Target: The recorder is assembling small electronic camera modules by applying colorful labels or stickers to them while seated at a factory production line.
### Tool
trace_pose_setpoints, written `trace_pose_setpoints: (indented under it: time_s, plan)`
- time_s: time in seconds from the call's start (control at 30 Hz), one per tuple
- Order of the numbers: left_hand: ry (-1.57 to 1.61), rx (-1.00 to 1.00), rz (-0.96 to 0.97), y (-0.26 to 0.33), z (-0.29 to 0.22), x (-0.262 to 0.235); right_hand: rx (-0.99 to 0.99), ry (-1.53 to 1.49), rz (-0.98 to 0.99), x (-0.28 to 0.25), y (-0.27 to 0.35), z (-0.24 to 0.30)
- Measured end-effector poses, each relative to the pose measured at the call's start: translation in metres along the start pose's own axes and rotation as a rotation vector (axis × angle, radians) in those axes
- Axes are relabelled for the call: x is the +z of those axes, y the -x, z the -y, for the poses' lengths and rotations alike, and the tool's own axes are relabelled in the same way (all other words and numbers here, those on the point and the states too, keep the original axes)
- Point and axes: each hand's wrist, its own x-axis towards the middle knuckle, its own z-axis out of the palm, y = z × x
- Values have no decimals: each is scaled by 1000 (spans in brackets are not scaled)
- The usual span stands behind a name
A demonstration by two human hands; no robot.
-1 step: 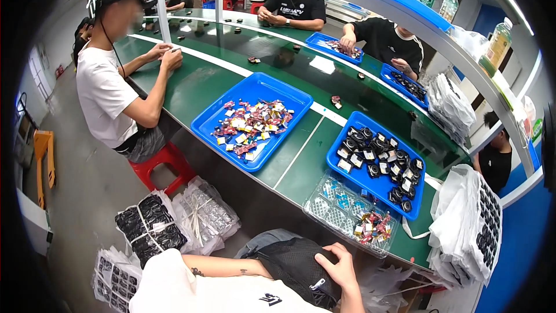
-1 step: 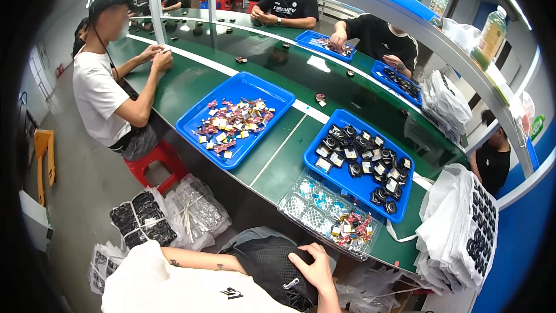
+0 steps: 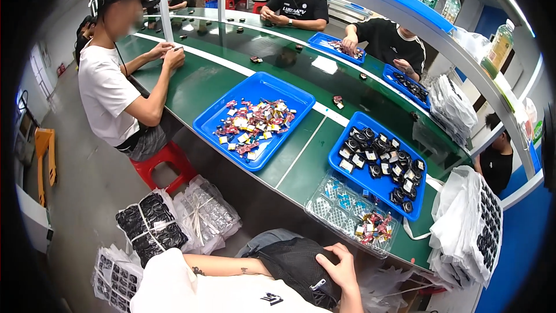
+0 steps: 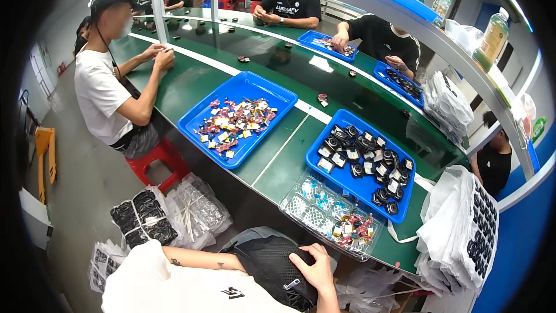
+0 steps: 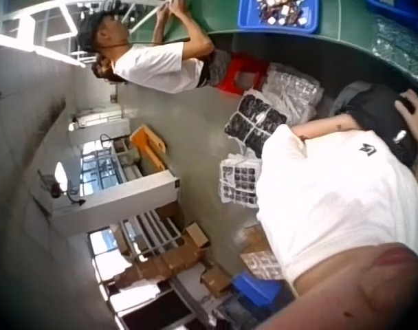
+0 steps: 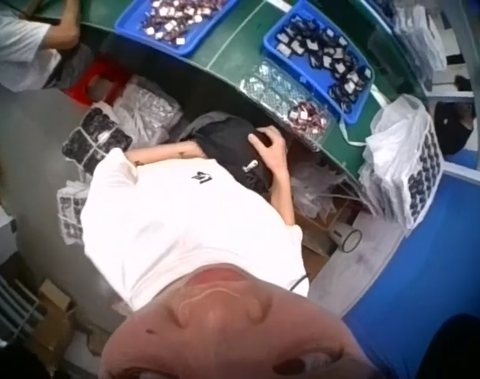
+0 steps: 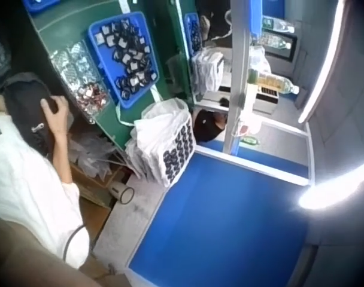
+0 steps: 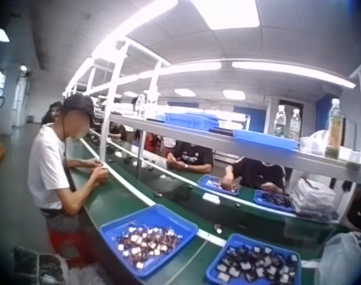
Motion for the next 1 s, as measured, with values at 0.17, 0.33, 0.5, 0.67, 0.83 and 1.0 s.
trace_pose_setpoints:
  time_s: [0.17,0.33,0.5,0.67,0.83,1.0]
  plan:
    - [187,-18,-16,-29,-22,1,-1,8,-31,1,2,0]
    - [356,-44,-44,9,10,14,-19,0,-42,4,4,2]
    - [515,-57,-25,-34,-34,6,-7,5,-87,-1,7,3]
    - [654,-88,20,-28,-27,6,21,1,-77,3,1,5]
    - [797,-120,54,-34,-22,10,34,-20,-69,5,-4,-4]
    - [938,-145,66,-12,-1,1,91,-92,-7,6,-8,-14]
